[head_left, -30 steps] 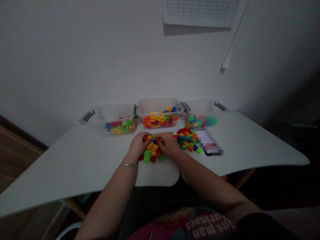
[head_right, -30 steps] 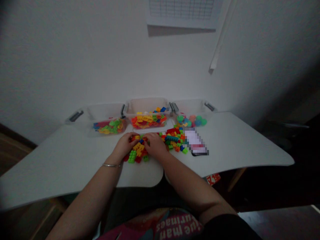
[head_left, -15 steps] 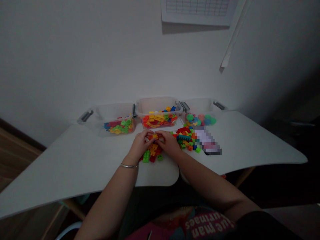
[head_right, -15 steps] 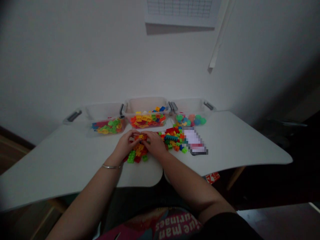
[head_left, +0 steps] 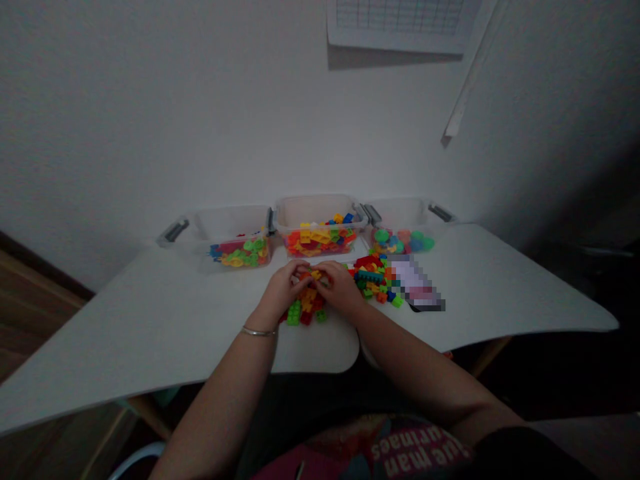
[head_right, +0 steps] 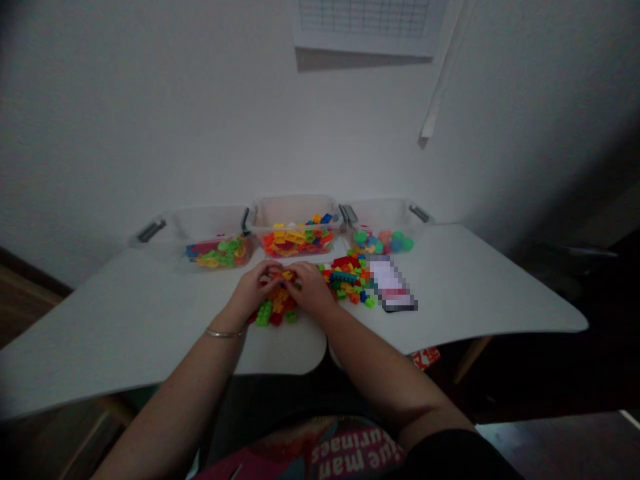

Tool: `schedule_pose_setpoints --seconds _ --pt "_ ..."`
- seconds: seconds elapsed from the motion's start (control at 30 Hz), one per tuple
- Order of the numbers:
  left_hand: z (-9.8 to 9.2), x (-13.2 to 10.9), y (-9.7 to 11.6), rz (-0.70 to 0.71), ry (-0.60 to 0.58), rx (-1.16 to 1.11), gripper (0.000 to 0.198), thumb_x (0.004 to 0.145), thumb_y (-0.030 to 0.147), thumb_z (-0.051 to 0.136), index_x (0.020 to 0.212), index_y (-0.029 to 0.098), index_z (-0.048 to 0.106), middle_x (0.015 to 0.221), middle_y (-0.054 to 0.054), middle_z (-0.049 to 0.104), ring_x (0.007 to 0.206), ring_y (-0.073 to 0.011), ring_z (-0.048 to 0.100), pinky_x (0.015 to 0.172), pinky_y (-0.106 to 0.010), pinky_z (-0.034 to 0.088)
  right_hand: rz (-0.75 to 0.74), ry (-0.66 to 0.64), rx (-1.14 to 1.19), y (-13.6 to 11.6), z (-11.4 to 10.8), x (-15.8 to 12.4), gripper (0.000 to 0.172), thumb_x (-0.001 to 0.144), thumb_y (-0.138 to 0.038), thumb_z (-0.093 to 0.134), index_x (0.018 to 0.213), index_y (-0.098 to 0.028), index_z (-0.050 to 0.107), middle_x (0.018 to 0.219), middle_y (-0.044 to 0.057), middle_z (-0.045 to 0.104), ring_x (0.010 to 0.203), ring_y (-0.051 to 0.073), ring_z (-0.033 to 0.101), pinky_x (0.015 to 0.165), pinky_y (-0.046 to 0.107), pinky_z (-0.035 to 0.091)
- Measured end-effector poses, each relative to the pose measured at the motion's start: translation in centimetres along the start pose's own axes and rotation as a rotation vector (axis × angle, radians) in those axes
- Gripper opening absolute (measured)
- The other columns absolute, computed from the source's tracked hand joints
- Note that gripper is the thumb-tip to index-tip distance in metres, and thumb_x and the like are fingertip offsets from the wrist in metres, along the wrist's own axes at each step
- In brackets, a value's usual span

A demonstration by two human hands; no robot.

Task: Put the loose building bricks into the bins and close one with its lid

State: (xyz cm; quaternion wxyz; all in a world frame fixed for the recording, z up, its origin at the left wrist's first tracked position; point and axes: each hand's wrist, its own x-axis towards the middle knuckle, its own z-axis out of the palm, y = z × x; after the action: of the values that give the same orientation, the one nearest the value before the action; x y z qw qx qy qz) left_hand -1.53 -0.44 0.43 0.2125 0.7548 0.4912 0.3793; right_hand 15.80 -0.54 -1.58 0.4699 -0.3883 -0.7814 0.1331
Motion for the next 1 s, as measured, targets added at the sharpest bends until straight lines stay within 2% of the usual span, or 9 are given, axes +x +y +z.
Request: schedule_pose_setpoints --seconds 0.1,0.23,0.33,0.43,0.53,0.77,1.0 --pt "-0.1 0.2 -0.4 -0.016 0.051 0.037 0.030 0.079 0.030 0.062 0.107 0.019 0.059 0.099 -0.005 0.069 0.090 -0.0193 0.065 0.079 -0.032 0.052 0.032 0.113 -0.006 -0.1 -0.8 0.6 0.026 0.083 -0.023 0.056 0.108 -0.022 0.062 0.109 0.008 0.068 0.102 0.022 0.061 0.093 0.040 0.048" --pt "-0.3 0.3 -0.9 -0.020 0.153 0.102 0.032 0.078 0.029 0.065 0.107 0.019 0.060 0.103 -0.005 0.069 0.095 -0.0210 0.064 0.085 -0.034 0.051 0.097 0.303 -0.035 0.4 -3.0 2.5 0.022 0.085 -0.028 0.054 0.104 -0.020 0.060 0.103 0.009 0.068 0.090 0.021 0.062 0.086 0.037 0.050" --pt "-0.4 0.4 -1.4 -0.028 0.211 0.111 0.030 0.078 0.029 0.065 0.107 0.019 0.060 0.103 -0.006 0.069 0.095 -0.0208 0.064 0.088 -0.035 0.050 0.096 0.362 -0.121 1.2 -5.1 4.3 0.021 0.087 -0.029 0.051 0.103 -0.021 0.061 0.108 0.009 0.067 0.098 0.023 0.060 0.089 0.038 0.048" --pt "-0.4 0.5 -2.1 -0.018 0.222 0.095 0.026 0.079 0.029 0.064 0.103 0.019 0.062 0.103 -0.006 0.069 0.093 -0.0199 0.064 0.088 -0.035 0.049 0.126 0.367 -0.213 1.9 -6.8 6.1 0.022 0.088 -0.029 0.050 0.103 -0.020 0.064 0.103 0.008 0.069 0.095 0.024 0.060 0.089 0.039 0.047" --pt "-0.3 0.6 -2.6 -0.040 0.188 0.103 0.023 0.078 0.029 0.065 0.099 0.019 0.064 0.101 -0.006 0.069 0.091 -0.0200 0.064 0.087 -0.035 0.050 0.137 0.365 -0.268 2.4 -7.5 7.3 0.023 0.088 -0.026 0.050 0.103 -0.021 0.066 0.105 0.008 0.069 0.097 0.025 0.060 0.091 0.041 0.046" --pt "-0.3 0.5 -2.6 -0.073 0.151 0.166 0.020 0.076 0.026 0.066 0.095 0.019 0.065 0.098 -0.005 0.070 0.092 -0.0211 0.064 0.086 -0.035 0.050 0.213 0.279 -0.361 2.9 -7.1 8.4 0.027 0.086 -0.024 0.052 0.107 -0.020 0.070 0.105 0.008 0.071 0.099 0.027 0.060 0.091 0.043 0.045" --pt "0.1 0.6 -2.9 -0.070 0.171 0.145 0.026 0.073 0.021 0.067 0.099 0.018 0.064 0.099 -0.006 0.066 0.086 -0.0189 0.062 0.080 -0.034 0.052 0.123 0.080 -0.668 1.8 -6.7 7.8 0.035 0.095 -0.036 0.044 0.106 -0.017 0.071 0.104 0.011 0.071 0.102 0.029 0.059 0.092 0.044 0.041"
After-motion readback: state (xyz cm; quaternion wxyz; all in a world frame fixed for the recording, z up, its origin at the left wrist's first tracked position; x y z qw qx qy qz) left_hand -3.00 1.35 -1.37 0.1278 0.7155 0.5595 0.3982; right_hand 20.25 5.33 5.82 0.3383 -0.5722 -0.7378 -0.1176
